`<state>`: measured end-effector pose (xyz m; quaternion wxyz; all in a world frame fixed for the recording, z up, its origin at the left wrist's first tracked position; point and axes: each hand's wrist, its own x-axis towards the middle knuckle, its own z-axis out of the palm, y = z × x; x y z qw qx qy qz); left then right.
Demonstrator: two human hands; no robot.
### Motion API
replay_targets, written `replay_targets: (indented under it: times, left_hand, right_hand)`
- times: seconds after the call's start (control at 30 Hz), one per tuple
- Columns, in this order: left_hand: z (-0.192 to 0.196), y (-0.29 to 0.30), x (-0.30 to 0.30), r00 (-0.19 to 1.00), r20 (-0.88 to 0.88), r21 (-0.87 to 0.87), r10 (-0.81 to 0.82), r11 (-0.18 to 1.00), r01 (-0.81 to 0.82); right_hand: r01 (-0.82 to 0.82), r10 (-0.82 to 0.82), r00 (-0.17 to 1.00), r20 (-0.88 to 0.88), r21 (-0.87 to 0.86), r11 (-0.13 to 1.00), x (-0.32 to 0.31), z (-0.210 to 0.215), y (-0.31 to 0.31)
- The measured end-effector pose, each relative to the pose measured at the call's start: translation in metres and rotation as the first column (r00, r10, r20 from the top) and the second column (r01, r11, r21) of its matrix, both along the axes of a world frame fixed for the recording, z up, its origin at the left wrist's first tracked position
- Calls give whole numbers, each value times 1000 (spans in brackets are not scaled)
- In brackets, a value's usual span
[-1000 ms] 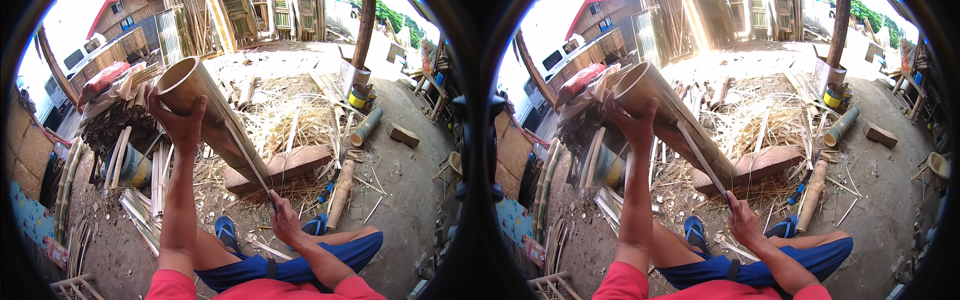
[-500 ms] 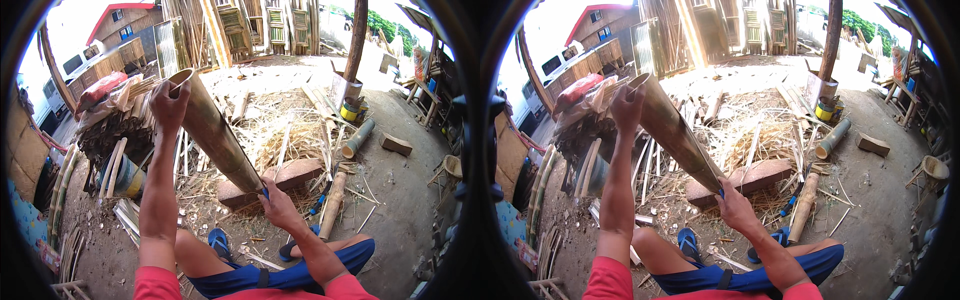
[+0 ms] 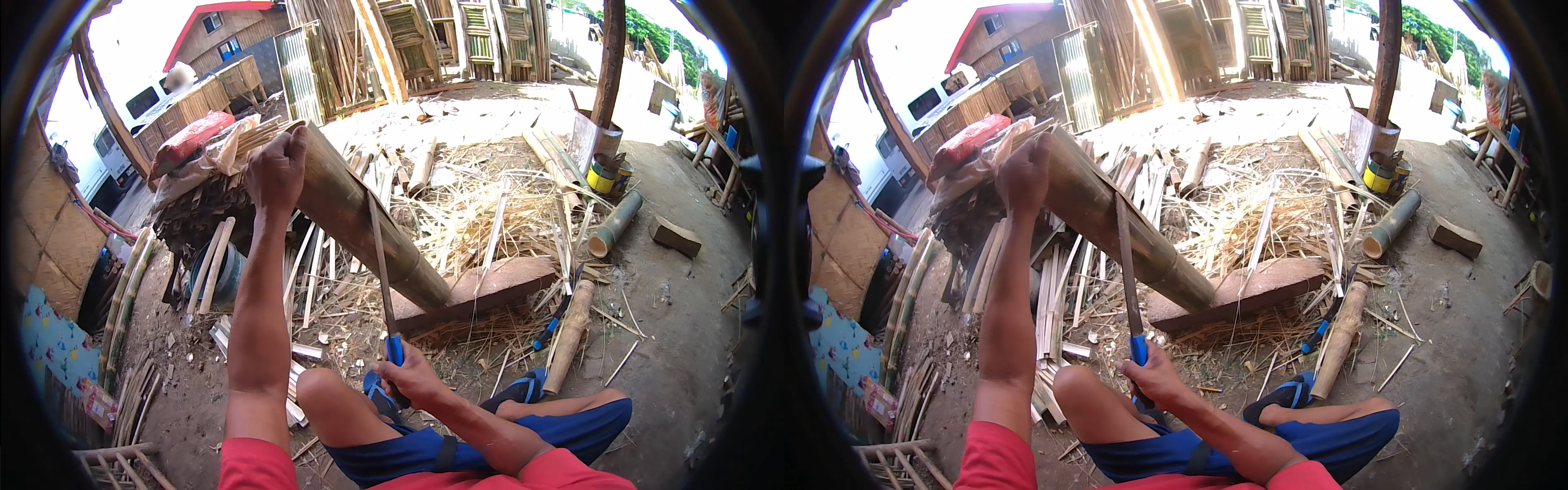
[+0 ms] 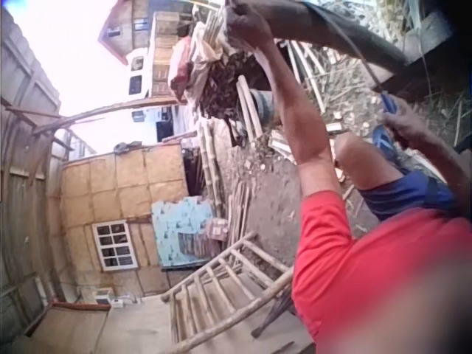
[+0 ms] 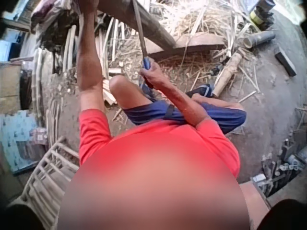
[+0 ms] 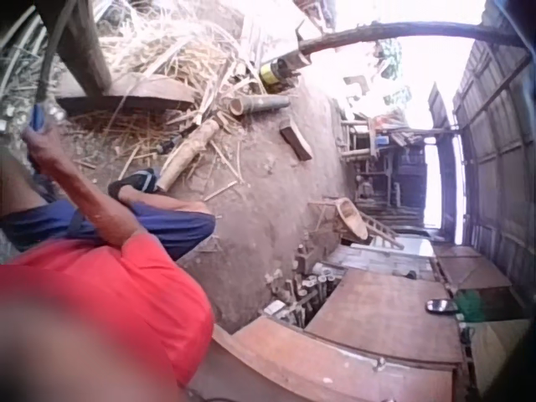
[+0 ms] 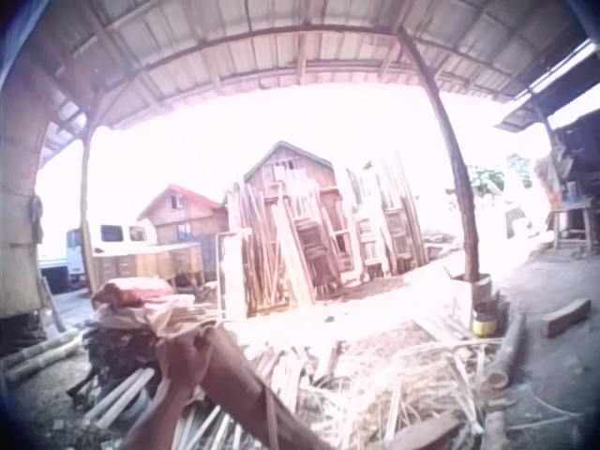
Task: The person sits on the ground and uses a knife to split a thin bamboo strip into smaller pieces. They then pick up a larger bamboo pole and split it lengthwise into strips.
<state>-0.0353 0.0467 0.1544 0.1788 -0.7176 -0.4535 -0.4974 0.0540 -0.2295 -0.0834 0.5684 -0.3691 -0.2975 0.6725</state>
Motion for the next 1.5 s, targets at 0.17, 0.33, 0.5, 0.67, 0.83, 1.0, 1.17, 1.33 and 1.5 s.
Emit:
replay_targets:
  times: [0.17, 0.33, 0.5, 0.67, 0.83, 1.0, 1.17, 1.33, 1.5]
  left_hand:
    - [-15, 1, -15, 997, 44, 107, -68, 992, 63]
    - [-20, -5, -32, 994, 36, 135, -102, 986, 97]
    - [-79, -33, -3, 992, -92, 61, -88, 994, 94]
    - [-216, -27, 10, 957, -101, -258, -272, 936, 239]
    - [-332, 7, -56, 910, -22, -824, -413, 523, 217]
    - [-435, 3, -65, 974, 189, -966, -128, 157, 208]
    - [-465, -20, -81, 905, 414, -910, 101, 15, 414]
    - [-446, -98, -95, 998, 48, -994, 45, -99, 52]
    - [-448, -102, -106, 715, 423, -653, 557, -360, 666]
  right_hand:
    - [48, -45, 995, 93, -32, 998, -32, 6, 3]
    - [-90, 120, 786, 607, -81, 993, 99, 51, -5]
    - [-69, 75, 929, 364, -28, 997, 59, 22, 39]
    - [3, -137, 967, -216, -525, 851, 42, -84, 59]
    - [101, 87, 823, 562, -294, 951, 60, -147, 38]
    - [138, -104, 726, 680, 4, 990, 79, -127, 76]
    - [187, -2, 817, 576, -263, 947, 97, -128, 47]
    - [220, 19, 840, 542, -373, 901, 112, -165, 17]
    - [194, -6, 908, 419, -408, 892, 110, -190, 13]
